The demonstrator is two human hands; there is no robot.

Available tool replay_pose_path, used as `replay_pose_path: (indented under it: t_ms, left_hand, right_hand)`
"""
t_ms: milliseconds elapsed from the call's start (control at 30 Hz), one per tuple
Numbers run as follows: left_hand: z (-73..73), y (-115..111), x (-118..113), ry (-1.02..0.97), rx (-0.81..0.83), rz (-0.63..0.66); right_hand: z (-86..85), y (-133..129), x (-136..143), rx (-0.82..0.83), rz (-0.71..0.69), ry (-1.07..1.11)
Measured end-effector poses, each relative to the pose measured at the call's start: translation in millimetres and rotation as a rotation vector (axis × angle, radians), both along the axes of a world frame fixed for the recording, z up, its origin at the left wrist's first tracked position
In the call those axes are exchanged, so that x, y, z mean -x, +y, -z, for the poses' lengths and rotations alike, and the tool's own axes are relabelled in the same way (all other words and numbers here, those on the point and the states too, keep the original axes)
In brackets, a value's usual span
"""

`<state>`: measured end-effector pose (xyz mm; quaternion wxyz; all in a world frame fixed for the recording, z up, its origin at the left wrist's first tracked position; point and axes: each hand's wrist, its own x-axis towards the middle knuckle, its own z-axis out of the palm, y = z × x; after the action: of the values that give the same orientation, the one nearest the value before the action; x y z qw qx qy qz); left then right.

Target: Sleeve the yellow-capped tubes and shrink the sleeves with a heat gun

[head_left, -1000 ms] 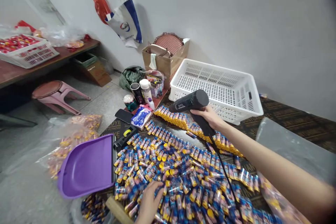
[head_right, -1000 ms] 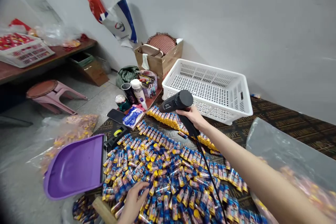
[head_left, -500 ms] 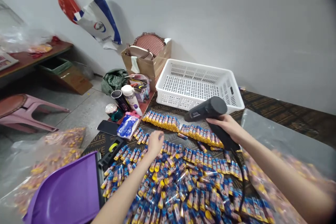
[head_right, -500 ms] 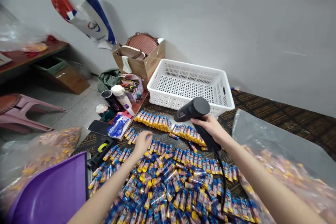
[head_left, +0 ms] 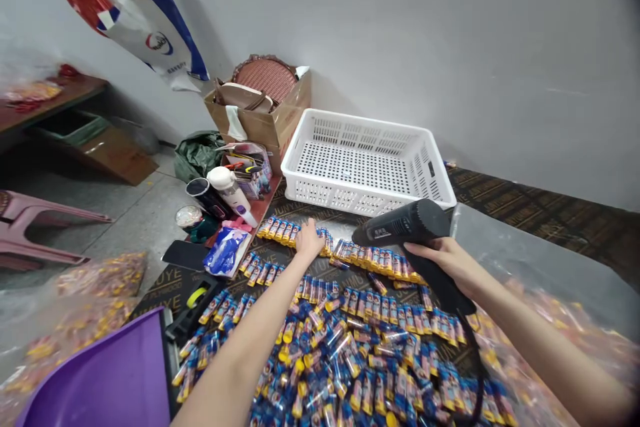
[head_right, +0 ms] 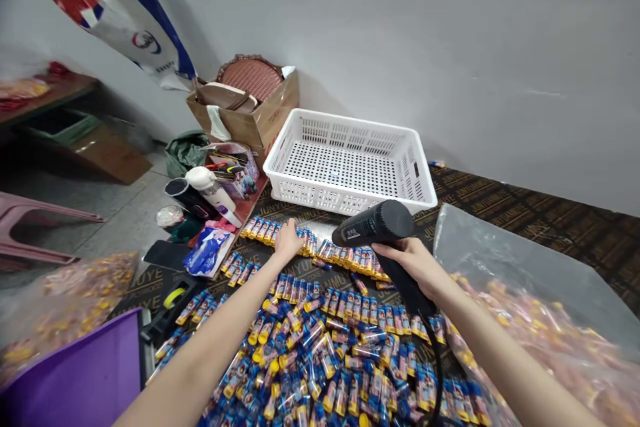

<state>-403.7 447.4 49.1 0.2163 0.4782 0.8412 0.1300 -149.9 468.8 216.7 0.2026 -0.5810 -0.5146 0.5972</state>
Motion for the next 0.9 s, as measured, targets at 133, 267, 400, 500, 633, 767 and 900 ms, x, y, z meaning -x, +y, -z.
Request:
replay_pose_path:
  t_ms: [133,267,400,500,633,767,900]
  left_hand:
    - [2.0,-52,18,-0.062,-0.096,-0.033]
    - [20.7,-112,44,-0.106,0.016,-0.132]
    - [36.5,-154,63,-0.117,0.048,-0.141]
    - [37.5,-177,70,-0.056,0.034,-0.140]
    - [37.2,-208,78,-0.005,-0.111,-0.235]
    - [43.7,-242,88,-0.041,-0.256,-0.309]
    - [48.9,-274,91,-0.042,-0.283,-0.346]
  right_hand:
    - [16.8,5,27,0.087,-0.053,0.065]
    - [22.6,4,50,0.095,-0.137,0.131]
    - [14.6,-1,74,0.102,-0.187,0.135]
    - [7.3,-6,94,0.088,-0.193,0.145]
    - [7.4,-11,121,0.043,-0.215,0.145]
    - [21.4,-13,145,-0.035,-0.244,0.189]
    - [36.0,-14,164,-0.085,-0.285,0.204]
